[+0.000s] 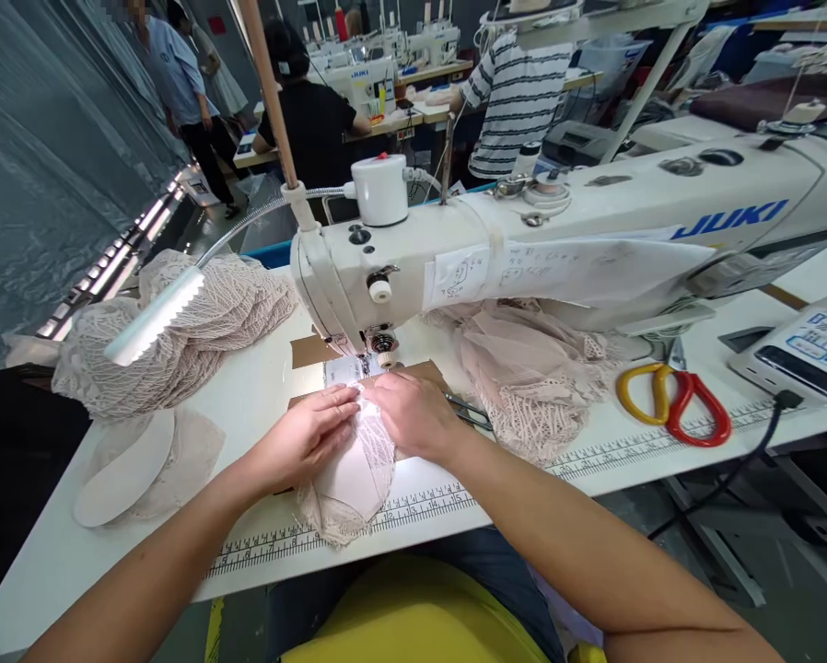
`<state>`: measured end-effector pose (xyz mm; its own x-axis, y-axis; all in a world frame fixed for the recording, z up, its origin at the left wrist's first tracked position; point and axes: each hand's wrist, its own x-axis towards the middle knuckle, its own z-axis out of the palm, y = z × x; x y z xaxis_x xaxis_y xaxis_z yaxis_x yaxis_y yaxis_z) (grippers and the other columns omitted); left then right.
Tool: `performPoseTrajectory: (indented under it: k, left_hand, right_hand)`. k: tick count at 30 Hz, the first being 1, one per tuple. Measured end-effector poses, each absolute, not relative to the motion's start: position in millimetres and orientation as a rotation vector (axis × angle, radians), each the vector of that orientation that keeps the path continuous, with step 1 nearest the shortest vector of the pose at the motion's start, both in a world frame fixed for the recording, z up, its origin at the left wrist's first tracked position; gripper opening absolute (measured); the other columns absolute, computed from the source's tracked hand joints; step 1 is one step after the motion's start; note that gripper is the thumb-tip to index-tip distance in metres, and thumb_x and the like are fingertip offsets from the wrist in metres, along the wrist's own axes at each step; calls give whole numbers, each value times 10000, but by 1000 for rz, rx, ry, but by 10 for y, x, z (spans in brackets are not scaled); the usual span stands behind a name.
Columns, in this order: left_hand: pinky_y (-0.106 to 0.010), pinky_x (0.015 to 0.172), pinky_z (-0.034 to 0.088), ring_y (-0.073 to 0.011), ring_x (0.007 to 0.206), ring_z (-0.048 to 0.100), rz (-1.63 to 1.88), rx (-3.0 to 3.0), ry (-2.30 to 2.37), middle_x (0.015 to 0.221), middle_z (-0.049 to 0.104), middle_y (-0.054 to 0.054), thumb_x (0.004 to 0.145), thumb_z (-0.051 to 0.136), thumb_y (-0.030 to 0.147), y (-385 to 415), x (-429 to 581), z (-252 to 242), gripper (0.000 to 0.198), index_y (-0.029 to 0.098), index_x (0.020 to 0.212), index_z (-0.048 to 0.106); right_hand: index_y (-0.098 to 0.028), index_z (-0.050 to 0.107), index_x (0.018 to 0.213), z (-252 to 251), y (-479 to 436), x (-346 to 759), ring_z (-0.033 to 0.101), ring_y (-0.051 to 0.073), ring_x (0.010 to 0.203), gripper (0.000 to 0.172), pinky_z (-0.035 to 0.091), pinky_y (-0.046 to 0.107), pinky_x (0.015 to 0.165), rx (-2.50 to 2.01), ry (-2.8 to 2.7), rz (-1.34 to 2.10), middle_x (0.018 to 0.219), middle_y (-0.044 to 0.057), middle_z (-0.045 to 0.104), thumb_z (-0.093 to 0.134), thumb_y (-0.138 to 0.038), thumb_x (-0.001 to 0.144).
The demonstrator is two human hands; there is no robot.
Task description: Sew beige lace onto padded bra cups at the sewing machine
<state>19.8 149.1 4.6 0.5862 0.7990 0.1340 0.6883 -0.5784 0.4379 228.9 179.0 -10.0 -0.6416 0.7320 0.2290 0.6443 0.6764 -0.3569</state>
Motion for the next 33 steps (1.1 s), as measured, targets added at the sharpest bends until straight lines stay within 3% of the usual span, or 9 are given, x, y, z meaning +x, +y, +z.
performPoseTrajectory:
  k: [3, 7, 25, 30, 33]
  left_hand:
    - [-416, 1026, 478, -248, 1192, 569, 472, 2561, 1122, 1296, 600, -146, 924, 456, 214, 1570, 286, 28, 312, 134, 1150, 656]
    - [-451, 962, 507, -270, 1157, 574, 369, 2618, 1258, 1296, 591, -155, 905, 470, 210, 1594, 296, 49, 357, 134, 1230, 597]
    - [-456, 1076, 407, -304, 1311, 445, 136, 2701, 1058, 1423, 468, -181, 760, 523, 135, 1998, 118, 66, 571, 88, 1328, 513]
    - [-511, 1022, 425, -315, 1279, 468, 197, 2731, 1198, 1370, 526, -158, 786, 463, 63, 1878, 95, 111, 469, 142, 1229, 595]
    - [-473, 1010, 426, -290, 1224, 500, 319, 2726, 1217, 1290, 577, -143, 830, 459, 85, 1707, 134, 169, 376, 145, 1164, 622]
  right_hand:
    - [-174, 671, 1070, -71, 1787, 2282, 520, 194, 845, 304, 383, 295, 696, -1205, -2681, 207, 920, 73, 612, 445, -103, 879]
    - [-210, 657, 1118, -76, 1775, 2272, 501, 206, 848, 300, 337, 305, 655, -1273, -2729, 83, 932, 71, 598, 444, -149, 914]
    - [-176, 657, 1108, -104, 1833, 2200, 526, 190, 805, 320, 339, 306, 675, -1338, -2625, 166, 906, 64, 634, 427, -104, 897]
    - [-193, 674, 1088, -118, 1846, 2295, 528, 176, 796, 314, 351, 291, 715, -1276, -2571, 194, 858, 51, 634, 414, -146, 918]
    - [-209, 682, 1091, -113, 1856, 2351, 550, 177, 809, 323, 365, 285, 731, -1323, -2501, 213, 881, 48, 665, 438, -137, 892]
